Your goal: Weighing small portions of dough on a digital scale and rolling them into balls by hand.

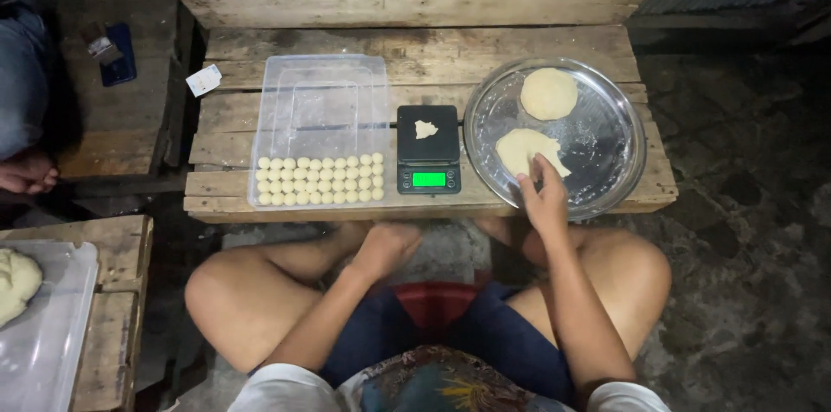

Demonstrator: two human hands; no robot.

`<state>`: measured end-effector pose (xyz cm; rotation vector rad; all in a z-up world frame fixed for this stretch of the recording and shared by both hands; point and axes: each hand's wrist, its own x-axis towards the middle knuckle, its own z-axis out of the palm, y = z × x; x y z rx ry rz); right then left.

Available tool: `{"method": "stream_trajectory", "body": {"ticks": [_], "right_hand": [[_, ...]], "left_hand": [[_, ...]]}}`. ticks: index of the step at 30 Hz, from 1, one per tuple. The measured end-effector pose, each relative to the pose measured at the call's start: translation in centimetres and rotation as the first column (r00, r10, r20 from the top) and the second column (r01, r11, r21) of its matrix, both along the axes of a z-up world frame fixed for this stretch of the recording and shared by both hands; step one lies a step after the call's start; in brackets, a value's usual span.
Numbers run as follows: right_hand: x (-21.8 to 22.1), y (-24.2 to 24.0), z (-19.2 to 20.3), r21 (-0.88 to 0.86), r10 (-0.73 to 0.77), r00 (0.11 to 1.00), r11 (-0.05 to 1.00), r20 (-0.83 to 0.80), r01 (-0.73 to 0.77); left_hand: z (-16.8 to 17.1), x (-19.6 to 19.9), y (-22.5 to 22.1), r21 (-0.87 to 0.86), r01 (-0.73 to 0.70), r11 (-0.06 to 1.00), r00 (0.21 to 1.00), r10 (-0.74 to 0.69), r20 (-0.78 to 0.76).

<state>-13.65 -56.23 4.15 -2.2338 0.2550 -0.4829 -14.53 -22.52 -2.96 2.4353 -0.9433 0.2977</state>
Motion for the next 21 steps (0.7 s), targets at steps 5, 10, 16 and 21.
{"method": "stream_trajectory", "body": {"ticks": [5, 10, 16, 21], "right_hand": [[0.3, -1.4, -1.6, -0.076, -0.063, 0.997, 0.995, 0.034, 0.065], [0.6, -2.1, -3.3, -0.11, -0.119, 0.992, 0.988, -0.052, 0.113], [0.3, -1.4, -2.1, -0.105, -0.149, 0.954, 0.987, -0.259, 0.125], [0.6, -1.8, -2.8, -0.152, -0.165, 0.934, 0.981, -0.317, 0.122]], "left_hand": [[1.9, -2.2, 3.9, 0.273, 0.067, 0.96, 0.768, 0.125, -0.628], [0.5, -1.1, 4.6, 0.314, 0.017, 0.949, 0.726, 0.204, -0.657], [1.9, -1.0, 3.8, 0.328, 0.037, 0.944, 0.604, 0.24, -0.76], [-2.2, -1.0, 4.2, 0.36, 0.099, 0.928, 0.557, 0.248, -0.793]]}}
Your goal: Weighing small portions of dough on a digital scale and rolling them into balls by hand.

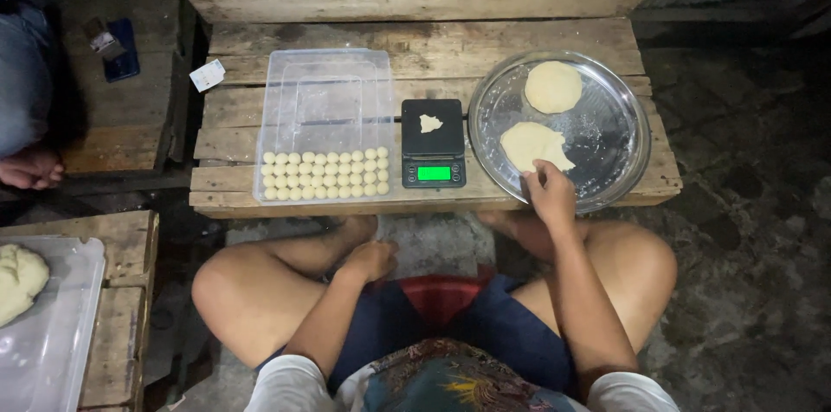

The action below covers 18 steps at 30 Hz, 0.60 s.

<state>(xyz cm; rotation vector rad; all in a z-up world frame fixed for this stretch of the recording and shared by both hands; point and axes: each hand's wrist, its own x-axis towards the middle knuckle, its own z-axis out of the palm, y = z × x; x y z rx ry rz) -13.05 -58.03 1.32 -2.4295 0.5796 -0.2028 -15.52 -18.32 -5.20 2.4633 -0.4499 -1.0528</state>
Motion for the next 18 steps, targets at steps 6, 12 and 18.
{"method": "stream_trajectory", "body": {"ticks": [6, 12, 18], "right_hand": [[0.5, -1.4, 0.8, -0.141, -0.05, 0.998, 0.989, 0.025, 0.053], [1.2, -3.3, 2.1, -0.224, -0.105, 0.994, 0.97, -0.029, 0.096], [2.7, -6.4, -2.1, -0.004, -0.161, 0.983, 0.987, -0.085, 0.161]], "left_hand": [[0.9, 0.2, 0.1, 0.032, -0.018, 0.999, 0.997, 0.021, -0.074], [1.6, 0.3, -0.4, 0.095, 0.015, 0.995, 0.996, -0.007, -0.086], [5.4, 0.5, -1.5, 0.126, 0.048, 0.991, 0.996, -0.038, -0.083]]}}
